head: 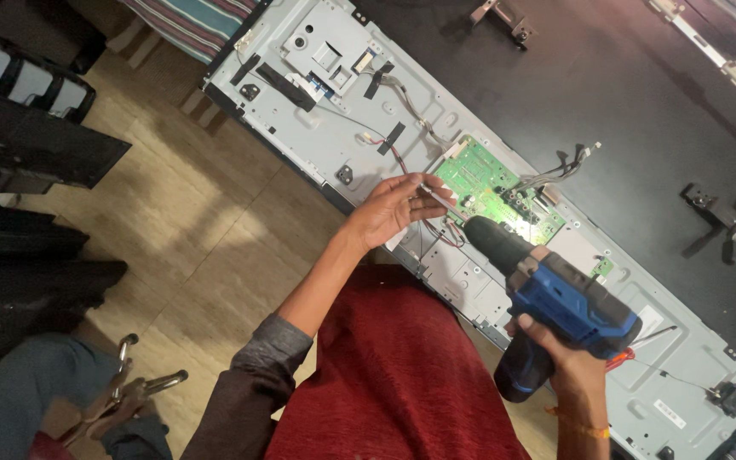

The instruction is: The person uses a power drill to remove and install screws on the back panel of a television. They also connect ribbon cables to the internal circuit board and attach a metal bracket to the chassis.

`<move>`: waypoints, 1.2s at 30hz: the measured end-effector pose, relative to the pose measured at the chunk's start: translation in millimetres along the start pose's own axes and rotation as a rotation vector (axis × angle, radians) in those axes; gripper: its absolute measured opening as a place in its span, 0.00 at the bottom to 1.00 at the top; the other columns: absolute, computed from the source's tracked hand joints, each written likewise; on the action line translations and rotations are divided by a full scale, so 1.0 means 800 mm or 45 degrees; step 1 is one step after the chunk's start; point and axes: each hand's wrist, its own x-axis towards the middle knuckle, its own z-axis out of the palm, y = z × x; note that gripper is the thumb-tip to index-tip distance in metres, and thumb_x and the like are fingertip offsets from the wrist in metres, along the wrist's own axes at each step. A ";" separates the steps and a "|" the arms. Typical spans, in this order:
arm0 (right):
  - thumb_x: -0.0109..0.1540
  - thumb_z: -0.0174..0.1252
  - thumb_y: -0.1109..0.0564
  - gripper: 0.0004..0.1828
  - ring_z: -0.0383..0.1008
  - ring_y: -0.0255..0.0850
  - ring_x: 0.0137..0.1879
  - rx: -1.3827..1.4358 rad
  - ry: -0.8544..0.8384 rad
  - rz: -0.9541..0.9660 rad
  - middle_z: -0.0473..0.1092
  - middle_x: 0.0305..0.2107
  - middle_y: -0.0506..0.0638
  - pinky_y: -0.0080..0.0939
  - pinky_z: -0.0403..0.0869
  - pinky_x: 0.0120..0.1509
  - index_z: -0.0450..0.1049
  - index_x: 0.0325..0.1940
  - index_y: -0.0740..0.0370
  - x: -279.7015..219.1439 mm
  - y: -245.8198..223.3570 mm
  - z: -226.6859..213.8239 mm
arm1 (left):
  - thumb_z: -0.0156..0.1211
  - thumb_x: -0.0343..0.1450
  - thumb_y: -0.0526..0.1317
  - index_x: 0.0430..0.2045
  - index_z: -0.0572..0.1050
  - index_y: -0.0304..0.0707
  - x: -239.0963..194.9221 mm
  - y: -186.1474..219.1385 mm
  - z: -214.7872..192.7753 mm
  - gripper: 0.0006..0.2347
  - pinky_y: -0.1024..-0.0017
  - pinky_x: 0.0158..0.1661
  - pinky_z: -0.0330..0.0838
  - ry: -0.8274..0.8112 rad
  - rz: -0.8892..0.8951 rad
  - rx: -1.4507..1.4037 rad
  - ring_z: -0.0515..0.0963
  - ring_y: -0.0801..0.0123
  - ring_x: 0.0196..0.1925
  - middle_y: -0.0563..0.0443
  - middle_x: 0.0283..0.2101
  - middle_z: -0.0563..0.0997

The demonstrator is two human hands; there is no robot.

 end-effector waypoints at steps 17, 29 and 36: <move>0.48 0.72 0.64 0.27 0.75 0.35 0.39 -0.466 -0.001 -0.187 0.77 0.37 0.48 0.37 0.73 0.44 0.78 0.52 0.64 0.005 -0.073 -0.001 | 0.65 0.72 0.37 0.48 0.78 0.35 -0.027 -0.002 -0.034 0.12 0.61 0.53 0.69 0.577 0.737 2.149 0.75 0.58 0.52 0.47 0.47 0.80; 0.46 0.73 0.63 0.36 0.73 0.33 0.35 -0.730 -0.056 -0.012 0.77 0.34 0.50 0.36 0.73 0.36 0.76 0.60 0.67 0.009 -0.089 0.003 | 0.68 0.70 0.40 0.40 0.80 0.38 -0.030 -0.036 -0.042 0.09 0.57 0.53 0.64 0.533 0.668 2.433 0.72 0.58 0.50 0.51 0.44 0.77; 0.49 0.74 0.59 0.34 0.76 0.41 0.28 -0.923 0.024 0.162 0.78 0.30 0.55 0.43 0.74 0.30 0.77 0.60 0.64 -0.003 -0.101 -0.016 | 0.64 0.73 0.41 0.55 0.75 0.38 -0.010 -0.095 -0.036 0.17 0.61 0.47 0.69 -0.150 0.467 2.381 0.76 0.62 0.40 0.48 0.38 0.80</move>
